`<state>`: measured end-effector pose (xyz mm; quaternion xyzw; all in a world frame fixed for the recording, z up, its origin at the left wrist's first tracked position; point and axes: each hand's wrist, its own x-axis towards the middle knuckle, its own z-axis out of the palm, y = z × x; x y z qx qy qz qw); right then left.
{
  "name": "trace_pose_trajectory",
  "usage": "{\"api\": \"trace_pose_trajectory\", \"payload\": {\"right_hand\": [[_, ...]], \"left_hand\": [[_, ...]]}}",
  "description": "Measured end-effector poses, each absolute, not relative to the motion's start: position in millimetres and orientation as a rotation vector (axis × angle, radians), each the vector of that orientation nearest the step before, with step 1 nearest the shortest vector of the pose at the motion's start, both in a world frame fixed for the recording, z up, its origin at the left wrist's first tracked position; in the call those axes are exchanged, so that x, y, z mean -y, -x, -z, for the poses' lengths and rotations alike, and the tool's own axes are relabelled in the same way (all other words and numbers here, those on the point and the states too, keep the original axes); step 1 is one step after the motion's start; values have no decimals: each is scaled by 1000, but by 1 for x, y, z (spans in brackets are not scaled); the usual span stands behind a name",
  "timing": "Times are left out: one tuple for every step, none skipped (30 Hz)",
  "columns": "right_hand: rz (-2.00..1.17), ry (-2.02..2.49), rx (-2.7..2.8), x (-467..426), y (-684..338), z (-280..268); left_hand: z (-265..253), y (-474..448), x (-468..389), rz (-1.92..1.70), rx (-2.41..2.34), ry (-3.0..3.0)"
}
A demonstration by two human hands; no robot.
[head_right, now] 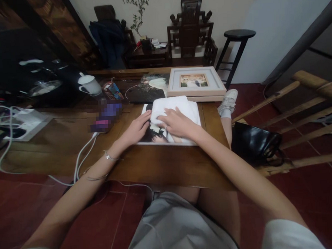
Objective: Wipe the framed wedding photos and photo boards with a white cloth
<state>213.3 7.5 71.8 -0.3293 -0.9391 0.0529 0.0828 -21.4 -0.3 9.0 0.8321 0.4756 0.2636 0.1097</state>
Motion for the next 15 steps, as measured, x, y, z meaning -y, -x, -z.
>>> {"api": "trace_pose_trajectory", "payload": {"right_hand": [[-169,974,2822,0,-216,-72],[-177,971,2840,9,-219,-73],[-182,969,2859,19,-222,-74],[-187,958,2877,30,-225,-75],[-194,937,2892,42,-228,-77],[-207,907,2907,54,-230,-79],[-228,872,2919,65,-232,-81],[-254,839,2929,76,-234,-83],[-281,814,2934,85,-235,-85],[-303,801,2937,93,-237,-88],[-320,798,2935,99,-237,-89],[-331,802,2930,102,-238,-90],[-336,814,2921,103,-238,-91],[-338,832,2912,101,-239,-90],[-340,858,2903,97,-238,-89]], "left_hand": [[-9,21,0,-768,-1399,-2448],[-9,21,0,-761,-1399,-2450],[-9,21,1,-753,-1400,-2452],[-10,21,1,-747,-1404,-2453],[-10,20,2,-743,-1411,-2451],[-11,20,2,-740,-1419,-2449],[-11,19,3,-740,-1427,-2446],[-12,19,3,-741,-1433,-2443],[-12,19,4,-743,-1437,-2440],[-12,18,4,-748,-1440,-2437],[-12,18,4,-752,-1442,-2433],[-12,18,4,-755,-1444,-2429],[-13,18,5,-757,-1445,-2426],[-13,18,5,-758,-1445,-2423],[-13,18,5,-761,-1443,-2420]]}}
